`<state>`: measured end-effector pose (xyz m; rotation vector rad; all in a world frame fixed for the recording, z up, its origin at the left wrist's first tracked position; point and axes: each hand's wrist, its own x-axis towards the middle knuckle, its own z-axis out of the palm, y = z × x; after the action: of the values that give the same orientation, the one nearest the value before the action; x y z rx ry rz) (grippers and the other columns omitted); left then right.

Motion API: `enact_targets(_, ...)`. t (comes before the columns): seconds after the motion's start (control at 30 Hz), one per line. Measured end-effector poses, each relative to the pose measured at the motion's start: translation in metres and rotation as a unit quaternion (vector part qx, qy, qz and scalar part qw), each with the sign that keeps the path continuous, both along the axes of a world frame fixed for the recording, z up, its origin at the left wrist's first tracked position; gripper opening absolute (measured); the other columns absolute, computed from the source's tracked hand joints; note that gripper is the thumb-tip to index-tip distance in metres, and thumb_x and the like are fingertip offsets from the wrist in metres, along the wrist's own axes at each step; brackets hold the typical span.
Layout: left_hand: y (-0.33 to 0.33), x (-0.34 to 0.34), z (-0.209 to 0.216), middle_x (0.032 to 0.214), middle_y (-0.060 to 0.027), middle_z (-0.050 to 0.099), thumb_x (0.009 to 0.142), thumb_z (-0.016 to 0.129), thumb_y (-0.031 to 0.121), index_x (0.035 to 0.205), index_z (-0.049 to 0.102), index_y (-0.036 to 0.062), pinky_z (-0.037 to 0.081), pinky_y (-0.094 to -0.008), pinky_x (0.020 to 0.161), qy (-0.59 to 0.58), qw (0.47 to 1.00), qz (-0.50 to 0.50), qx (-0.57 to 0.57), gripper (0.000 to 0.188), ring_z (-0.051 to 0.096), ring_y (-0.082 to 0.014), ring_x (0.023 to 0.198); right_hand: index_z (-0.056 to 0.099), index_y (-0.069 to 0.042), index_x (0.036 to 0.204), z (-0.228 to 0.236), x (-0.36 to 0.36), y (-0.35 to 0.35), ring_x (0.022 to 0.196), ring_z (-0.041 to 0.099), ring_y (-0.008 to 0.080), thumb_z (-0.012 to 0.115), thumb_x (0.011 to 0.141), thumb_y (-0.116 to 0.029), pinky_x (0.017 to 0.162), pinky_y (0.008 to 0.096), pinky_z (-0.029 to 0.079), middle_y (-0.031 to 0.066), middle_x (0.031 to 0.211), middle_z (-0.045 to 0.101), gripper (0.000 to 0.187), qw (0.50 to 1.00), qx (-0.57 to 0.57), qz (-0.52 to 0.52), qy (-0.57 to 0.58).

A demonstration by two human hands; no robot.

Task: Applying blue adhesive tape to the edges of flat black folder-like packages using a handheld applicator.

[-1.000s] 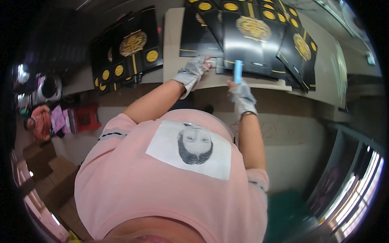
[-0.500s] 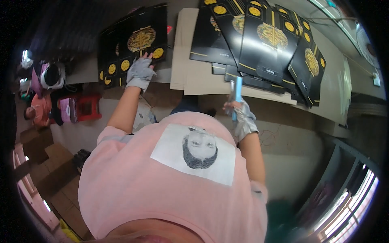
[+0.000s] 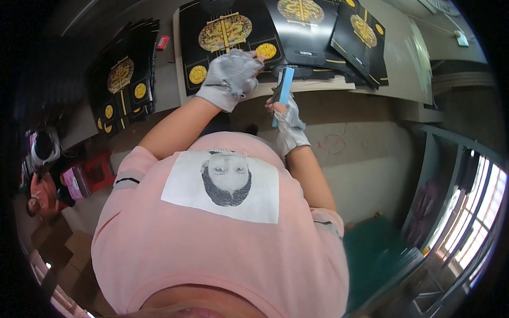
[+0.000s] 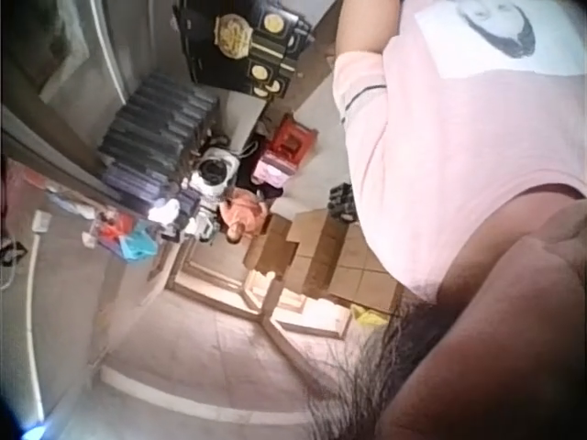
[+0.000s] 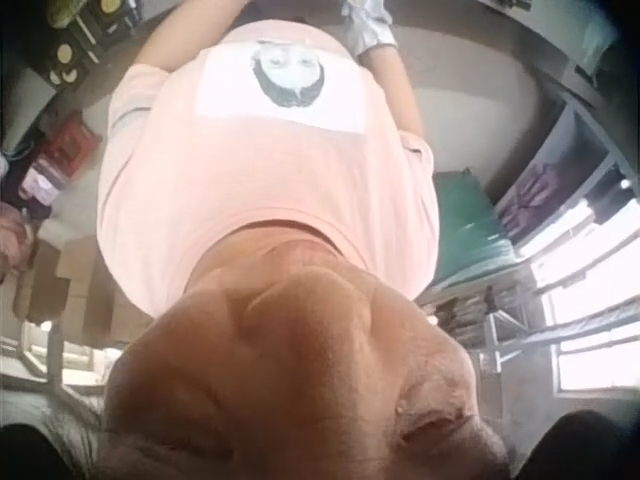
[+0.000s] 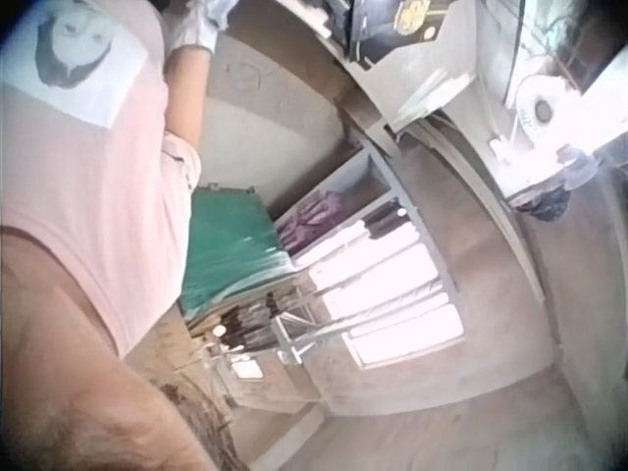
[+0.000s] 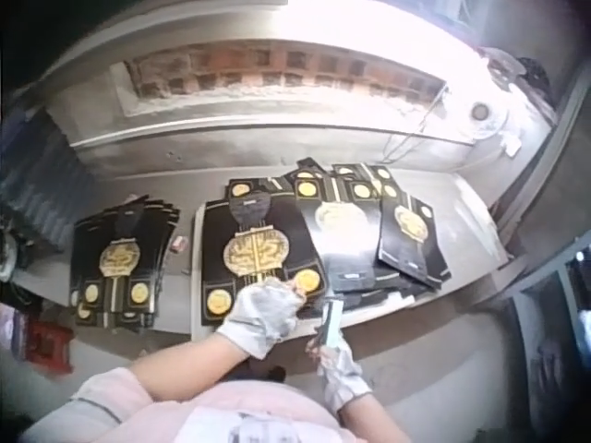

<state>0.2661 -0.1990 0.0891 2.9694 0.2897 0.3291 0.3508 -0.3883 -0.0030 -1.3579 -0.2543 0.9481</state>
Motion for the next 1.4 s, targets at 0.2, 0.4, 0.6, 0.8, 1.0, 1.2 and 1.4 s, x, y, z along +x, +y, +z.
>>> enact_targets(0.2, -0.02, 0.014, -0.047, 0.11, -0.0051, 0.061, 0.077, 0.051, 0.017, 0.104, 0.061, 0.012, 0.049, -0.0345, 0.079, 0.051, 0.997, -0.059, -0.022, 0.029, 0.06, -0.024, 0.092, 0.054, -0.002, 0.087, -0.025, 0.004, -0.028, 0.067, 0.056, 0.0231, 0.065, 0.064, -0.019, 0.061, 0.0346, 0.046, 0.0102, 0.076, 0.057, 0.03, 0.966, -0.181, -0.001, -0.182)
enact_targets(0.4, -0.011, -0.002, -0.076, 0.115, -0.0019, 0.06, 0.075, 0.056, 0.017, 0.108, 0.061, 0.0121, 0.047, -0.0338, 0.086, 0.001, 0.995, -0.096, -0.026, 0.034, 0.058, -0.025, 0.099, 0.054, -0.001, 0.084, -0.014, 0.004, -0.022, 0.071, 0.056, 0.0282, 0.067, 0.064, -0.021, 0.063, 0.0372, 0.045, 0.0144, 0.076, 0.056, 0.031, 0.942, -0.228, 0.064, -0.238)
enact_targets(0.6, -0.009, -0.009, -0.074, 0.112, -0.0015, 0.061, 0.073, 0.058, 0.016, 0.106, 0.061, 0.0128, 0.047, -0.0336, 0.085, 0.002, 0.995, -0.1, -0.027, 0.033, 0.058, -0.0235, 0.1, 0.055, 0.0, 0.098, -0.035, 0.012, -0.004, 0.067, 0.056, 0.0192, 0.068, 0.069, -0.014, 0.06, 0.0331, 0.046, 0.0072, 0.075, 0.056, 0.035, 0.97, -0.176, 0.125, -0.111)
enact_targets(0.8, 0.0, -0.023, -0.081, 0.11, 0.0001, 0.061, 0.073, 0.057, 0.015, 0.105, 0.061, 0.0149, 0.048, -0.0341, 0.083, -0.015, 0.995, -0.091, -0.023, 0.033, 0.057, -0.0228, 0.1, 0.055, 0.002, 0.1, -0.018, 0.005, 0.009, 0.058, 0.053, 0.0122, 0.067, 0.071, -0.008, 0.052, 0.0276, 0.045, 0.0051, 0.072, 0.055, 0.034, 0.972, -0.172, 0.161, -0.012)
enact_targets(1.0, 0.008, -0.032, -0.068, 0.12, -0.0025, 0.056, 0.076, 0.06, 0.029, 0.116, 0.057, 0.015, 0.04, -0.0341, 0.094, -0.019, 0.998, -0.052, -0.015, 0.042, 0.05, -0.0214, 0.111, 0.057, 0.001, 0.095, -0.037, -0.002, 0.009, 0.06, 0.052, 0.0139, 0.068, 0.069, -0.008, 0.054, 0.0287, 0.044, 0.0038, 0.071, 0.055, 0.03, 0.98, -0.156, 0.112, -0.059)
enact_targets(1.2, 0.096, -0.081, -0.116, 0.112, -0.0254, 0.055, 0.072, 0.075, 0.023, 0.129, 0.036, -0.0067, 0.047, -0.0385, 0.084, -0.257, 0.859, 0.378, -0.228, 0.075, 0.057, -0.033, 0.098, 0.056, 0.0, 0.085, -0.05, 0.023, -0.01, 0.064, 0.053, 0.0227, 0.067, 0.067, -0.015, 0.06, 0.0346, 0.045, 0.011, 0.072, 0.056, 0.025, 0.938, -0.229, 0.141, -0.22)
enact_targets(1.4, 0.1, -0.077, -0.1, 0.101, -0.0092, 0.057, 0.076, 0.072, 0.022, 0.136, 0.032, 0.0028, 0.046, -0.024, 0.064, 0.071, 0.687, 0.425, -0.585, 0.075, 0.056, -0.0189, 0.08, 0.056, 0.0, 0.085, -0.032, 0.036, -0.015, 0.059, 0.055, 0.0198, 0.066, 0.07, -0.014, 0.055, 0.0322, 0.045, 0.008, 0.069, 0.055, 0.023, 0.971, -0.184, 0.096, -0.12)
